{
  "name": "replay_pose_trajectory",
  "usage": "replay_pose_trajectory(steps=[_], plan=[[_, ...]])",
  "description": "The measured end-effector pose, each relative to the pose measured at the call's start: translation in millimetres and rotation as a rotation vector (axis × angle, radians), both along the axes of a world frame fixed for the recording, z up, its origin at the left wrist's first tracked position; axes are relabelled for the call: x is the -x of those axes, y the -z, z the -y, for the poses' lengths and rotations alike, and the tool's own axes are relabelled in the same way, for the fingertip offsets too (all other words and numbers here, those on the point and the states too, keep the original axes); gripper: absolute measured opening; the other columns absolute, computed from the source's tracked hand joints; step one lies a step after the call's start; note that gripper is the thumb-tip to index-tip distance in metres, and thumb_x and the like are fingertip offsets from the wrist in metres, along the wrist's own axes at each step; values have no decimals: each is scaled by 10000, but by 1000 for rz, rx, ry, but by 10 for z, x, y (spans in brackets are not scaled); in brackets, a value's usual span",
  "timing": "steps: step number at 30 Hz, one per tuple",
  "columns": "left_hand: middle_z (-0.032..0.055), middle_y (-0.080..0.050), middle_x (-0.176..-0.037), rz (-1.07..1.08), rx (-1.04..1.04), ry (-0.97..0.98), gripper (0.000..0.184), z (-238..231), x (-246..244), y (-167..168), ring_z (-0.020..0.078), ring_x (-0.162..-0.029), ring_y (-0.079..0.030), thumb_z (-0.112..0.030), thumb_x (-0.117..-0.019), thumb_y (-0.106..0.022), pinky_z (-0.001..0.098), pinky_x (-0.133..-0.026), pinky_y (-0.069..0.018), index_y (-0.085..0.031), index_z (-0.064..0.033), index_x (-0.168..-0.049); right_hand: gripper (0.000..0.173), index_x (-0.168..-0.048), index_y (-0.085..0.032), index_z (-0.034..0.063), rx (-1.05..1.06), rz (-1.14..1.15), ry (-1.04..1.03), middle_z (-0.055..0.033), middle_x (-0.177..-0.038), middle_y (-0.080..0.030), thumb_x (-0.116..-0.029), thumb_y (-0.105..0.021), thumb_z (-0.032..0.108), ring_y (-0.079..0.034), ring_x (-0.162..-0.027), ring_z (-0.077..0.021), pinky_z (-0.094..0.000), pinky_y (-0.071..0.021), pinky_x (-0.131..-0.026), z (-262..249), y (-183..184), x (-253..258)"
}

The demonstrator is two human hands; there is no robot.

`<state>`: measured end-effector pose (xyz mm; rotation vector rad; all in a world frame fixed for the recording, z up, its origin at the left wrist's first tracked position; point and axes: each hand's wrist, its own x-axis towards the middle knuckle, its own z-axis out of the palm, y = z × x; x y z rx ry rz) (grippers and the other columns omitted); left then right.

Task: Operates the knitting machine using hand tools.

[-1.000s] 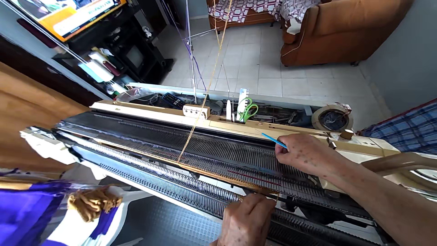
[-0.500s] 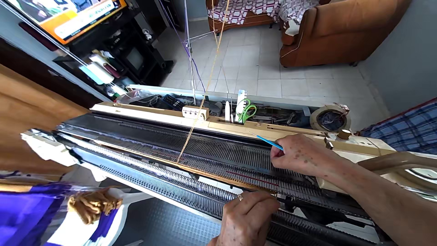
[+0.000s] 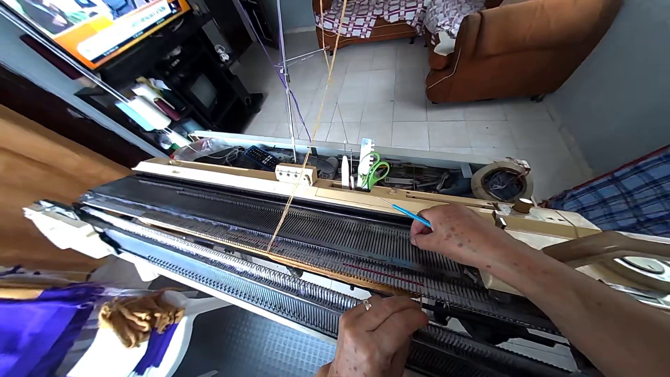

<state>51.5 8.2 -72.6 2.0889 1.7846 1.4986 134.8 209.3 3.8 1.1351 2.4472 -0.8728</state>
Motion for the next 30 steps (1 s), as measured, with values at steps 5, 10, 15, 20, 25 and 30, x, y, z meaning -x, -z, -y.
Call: replay_pose_trajectory(steps=[5, 10, 15, 20, 25, 30], plan=[[74, -736, -992, 47, -5, 4, 86, -29, -3, -15, 95, -980, -705, -47, -985, -588, 181, -895, -549, -667, -65, -958, 97, -945, -741, 137, 92, 24, -52, -35, -804, -653, -953, -723, 232, -605, -758, -165, -372, -470, -681, -15, -69, -10], [80, -720, -984, 83, 0, 25, 86, -54, 19, -39, 94, -979, -700, -65, -1012, -563, 180, -888, -553, -642, -54, -982, 104, -929, -743, 128, 157, 18, -68, -29, -788, -647, -939, -751, 230, -593, -743, -149, -355, -461, -672, -13, -89, -17], [74, -709, -994, 54, 1, -13, 94, -39, 66, -17, 76, -962, -690, -86, -1024, -557, 156, -870, -546, -643, -58, -1000, 116, -930, -742, 130, 77, 19, -56, -42, -801, -658, -957, -725, 242, -611, -760, -171, -375, -473, -684, -14, -35, -10], [65, -708, -979, 41, 18, -68, 100, -10, 118, 29, 61, -935, -686, -118, -1029, -569, 148, -848, -546, -650, -64, -1002, 106, -947, -749, 137, 46, 16, -53, -36, -809, -671, -963, -715, 236, -622, -762, -168, -378, -482, -684, -15, -21, -14], [61, -714, -967, 0, 25, -82, 94, 27, 142, 84, 67, -946, -692, -118, -1024, -576, 153, -870, -542, -650, -70, -992, 118, -944, -743, 136, 30, 30, -51, -38, -805, -664, -971, -702, 243, -618, -757, -172, -378, -482, -683, -17, -12, -5], [55, -741, -936, -116, 84, -104, 107, 41, 142, 120, 93, -891, -711, -139, -994, -611, 178, -801, -560, -700, -88, -962, 126, -953, -737, 123, 3, 25, -39, -47, -818, -663, -982, -685, 234, -622, -774, -182, -384, -488, -695, -12, 4, -8]])
